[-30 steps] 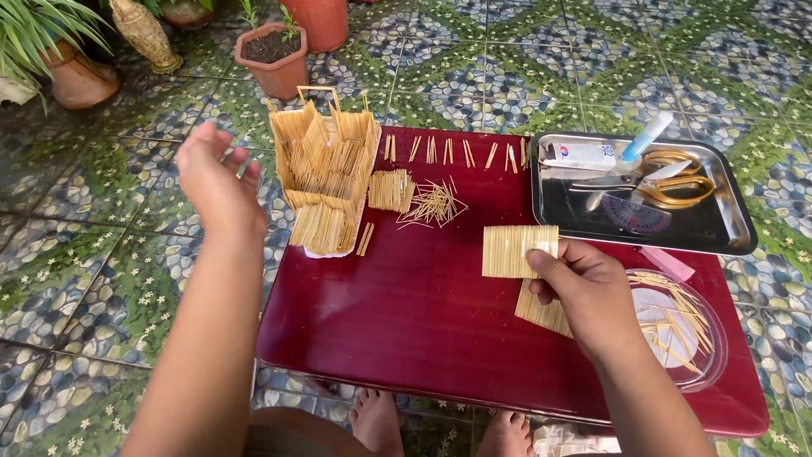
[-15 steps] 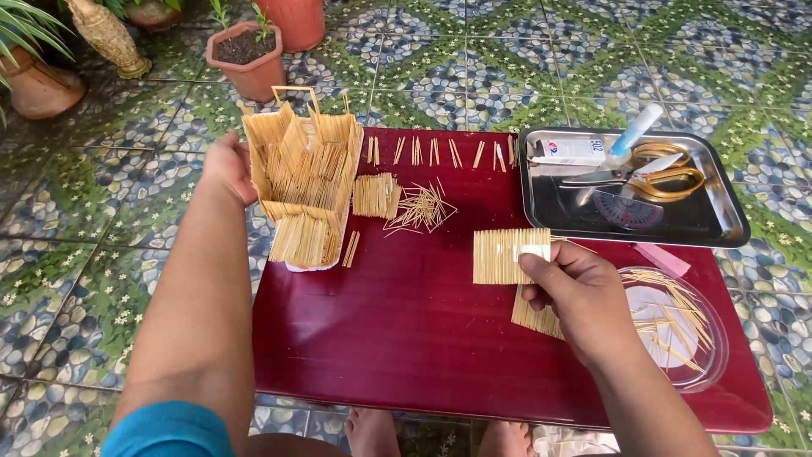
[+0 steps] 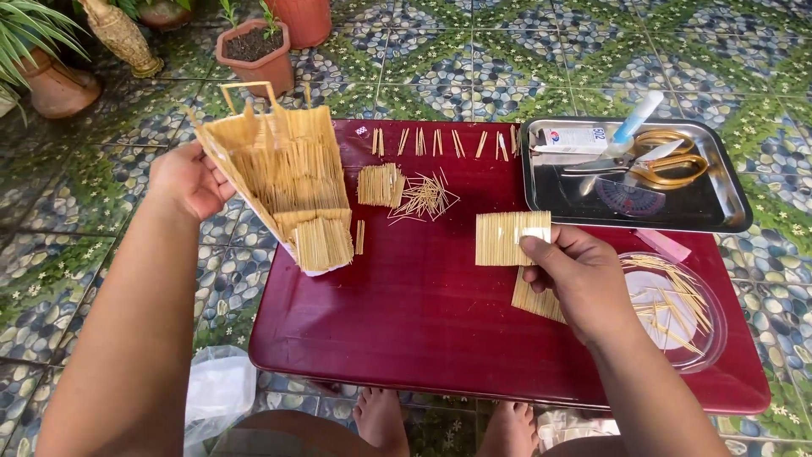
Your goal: Assembling a model structure using toothpicks, glue, and tape.
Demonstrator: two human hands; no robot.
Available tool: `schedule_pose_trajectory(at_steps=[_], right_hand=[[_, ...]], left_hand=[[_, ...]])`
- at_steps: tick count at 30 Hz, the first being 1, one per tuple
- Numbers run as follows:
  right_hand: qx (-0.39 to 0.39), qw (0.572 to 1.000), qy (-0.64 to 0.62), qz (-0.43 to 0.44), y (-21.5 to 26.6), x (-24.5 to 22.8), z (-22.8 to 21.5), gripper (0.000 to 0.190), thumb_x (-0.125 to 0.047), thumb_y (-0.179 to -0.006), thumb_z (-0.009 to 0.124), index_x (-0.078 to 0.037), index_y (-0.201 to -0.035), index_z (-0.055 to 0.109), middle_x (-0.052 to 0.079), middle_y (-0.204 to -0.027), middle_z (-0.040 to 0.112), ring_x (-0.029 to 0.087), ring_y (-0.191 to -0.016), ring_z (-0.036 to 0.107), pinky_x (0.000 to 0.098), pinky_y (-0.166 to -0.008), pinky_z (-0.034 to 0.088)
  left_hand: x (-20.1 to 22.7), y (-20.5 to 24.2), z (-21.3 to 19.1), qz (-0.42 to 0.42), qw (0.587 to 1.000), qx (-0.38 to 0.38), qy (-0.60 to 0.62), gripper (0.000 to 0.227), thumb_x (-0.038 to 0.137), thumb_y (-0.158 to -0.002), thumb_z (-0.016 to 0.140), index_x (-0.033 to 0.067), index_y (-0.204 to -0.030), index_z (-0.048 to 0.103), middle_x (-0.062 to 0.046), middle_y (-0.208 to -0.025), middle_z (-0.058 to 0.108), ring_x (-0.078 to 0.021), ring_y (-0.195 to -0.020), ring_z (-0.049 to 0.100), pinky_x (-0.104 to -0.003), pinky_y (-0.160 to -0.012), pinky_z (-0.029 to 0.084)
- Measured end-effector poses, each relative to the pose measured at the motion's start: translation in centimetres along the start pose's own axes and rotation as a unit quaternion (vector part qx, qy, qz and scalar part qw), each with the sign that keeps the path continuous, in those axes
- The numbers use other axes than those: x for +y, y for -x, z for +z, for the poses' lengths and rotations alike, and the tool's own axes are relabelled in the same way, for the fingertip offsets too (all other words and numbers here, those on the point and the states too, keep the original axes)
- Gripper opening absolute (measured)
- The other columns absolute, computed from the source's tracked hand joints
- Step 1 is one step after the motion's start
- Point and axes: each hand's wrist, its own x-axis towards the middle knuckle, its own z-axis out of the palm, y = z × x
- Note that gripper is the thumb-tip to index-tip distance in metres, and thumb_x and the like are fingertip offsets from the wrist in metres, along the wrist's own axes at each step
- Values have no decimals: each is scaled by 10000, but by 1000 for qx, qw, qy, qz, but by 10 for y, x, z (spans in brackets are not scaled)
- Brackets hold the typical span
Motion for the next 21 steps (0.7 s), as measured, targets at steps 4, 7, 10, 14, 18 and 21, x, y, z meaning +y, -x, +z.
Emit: schedule_pose_trajectory(at_steps=[4,7,10,14,18,21], right_hand=[[-33,998,-36,42,-5,6,-14,50,-25,-980,699,19,-1004,698,93,-790,652,144,-650,618,258,-577,465],[-27,996,-70,44,-7,6,-18,84,-40,-980,697,19,-1039,694,98,-803,652,151,-647,609,260,-577,450],[-20,995,-94,39,-10,5,-24,63,-71,-979,719,-21,-997,684,64,-775,631,145,-640,604,266,-582,459],[3,992,-118,46,-12,-2,-26,55,-70,-1004,687,-20,-983,673,81,-805,641,150,-626,584,271,-557,451],[-29,987,-107,114,-17,-5,-34,145,-84,-1035,630,30,-1124,632,133,-850,639,185,-658,641,275,-511,503],[-56,975,-103,187,-13,-9,-26,228,-85,-1062,546,97,-1197,572,247,-1011,632,304,-796,655,377,-709,573]], left_hand=[[27,149,62,31,995,54,79,332,243,-1161,361,88,-1169,655,-25,-964,735,-117,-787,744,-302,-737,674],[23,227,94,95,983,106,114,323,206,-1155,355,30,-1204,621,-31,-916,671,-117,-713,731,-276,-667,710],[-3,298,125,111,974,112,165,398,200,-1145,274,-2,-1337,558,-102,-1132,688,-156,-944,752,-315,-863,720],[-37,369,156,99,969,104,200,400,230,-1179,266,-14,-1366,522,-111,-1160,653,-174,-996,694,-367,-906,646],[-87,402,158,85,961,150,217,404,222,-1171,260,-17,-1397,495,-130,-1305,628,-241,-1113,650,-465,-929,583],[-100,413,166,53,960,160,224,457,205,-1143,228,-10,-1479,451,-178,-1417,593,-317,-1260,602,-539,-1052,515]])
